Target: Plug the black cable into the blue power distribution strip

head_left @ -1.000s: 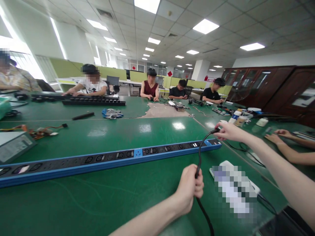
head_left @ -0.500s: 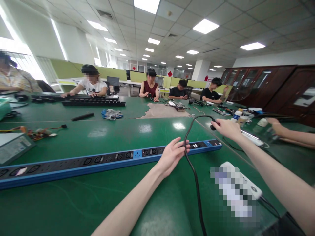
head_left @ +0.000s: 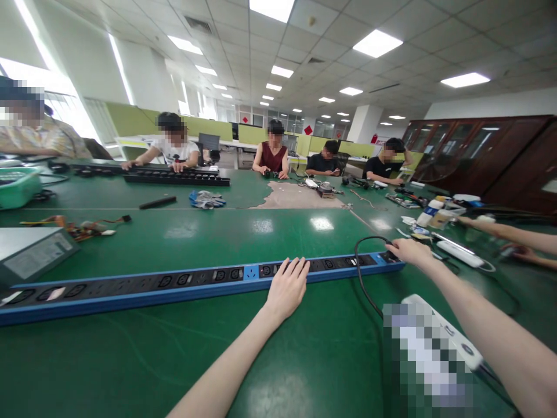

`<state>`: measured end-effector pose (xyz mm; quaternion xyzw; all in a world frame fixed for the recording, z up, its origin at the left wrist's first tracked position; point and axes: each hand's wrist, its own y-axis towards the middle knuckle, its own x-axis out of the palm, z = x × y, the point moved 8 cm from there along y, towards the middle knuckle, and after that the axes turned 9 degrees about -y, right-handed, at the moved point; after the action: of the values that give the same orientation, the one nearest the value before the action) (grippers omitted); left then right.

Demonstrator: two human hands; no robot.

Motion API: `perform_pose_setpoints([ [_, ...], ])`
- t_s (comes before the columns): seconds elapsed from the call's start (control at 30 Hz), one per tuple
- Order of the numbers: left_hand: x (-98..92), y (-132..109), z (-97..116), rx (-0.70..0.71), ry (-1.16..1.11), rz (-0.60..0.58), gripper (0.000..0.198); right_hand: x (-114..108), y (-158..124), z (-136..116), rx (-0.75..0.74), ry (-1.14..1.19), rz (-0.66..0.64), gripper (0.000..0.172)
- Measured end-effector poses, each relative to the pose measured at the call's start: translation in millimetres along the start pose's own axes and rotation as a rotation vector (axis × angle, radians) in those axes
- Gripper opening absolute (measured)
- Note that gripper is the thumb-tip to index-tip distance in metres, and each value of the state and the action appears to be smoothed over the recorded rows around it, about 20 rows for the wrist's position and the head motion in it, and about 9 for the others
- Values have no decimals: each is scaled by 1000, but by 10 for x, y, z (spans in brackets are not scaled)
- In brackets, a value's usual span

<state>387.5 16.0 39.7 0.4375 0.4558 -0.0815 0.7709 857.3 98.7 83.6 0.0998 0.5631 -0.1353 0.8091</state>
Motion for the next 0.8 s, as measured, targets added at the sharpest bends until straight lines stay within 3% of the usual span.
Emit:
perform_pose_setpoints([
  [0.13, 67, -40, -16, 19, 42, 7, 53, 24, 56, -29, -26, 0, 62, 60],
  [0.33, 57, -43, -15, 20, 10, 24, 53, 9, 192, -159, -85, -81, 34, 58],
  [0.8, 55, -51, -38, 17, -2, 27, 52, 148, 160, -143, -4, -34, 36, 47],
])
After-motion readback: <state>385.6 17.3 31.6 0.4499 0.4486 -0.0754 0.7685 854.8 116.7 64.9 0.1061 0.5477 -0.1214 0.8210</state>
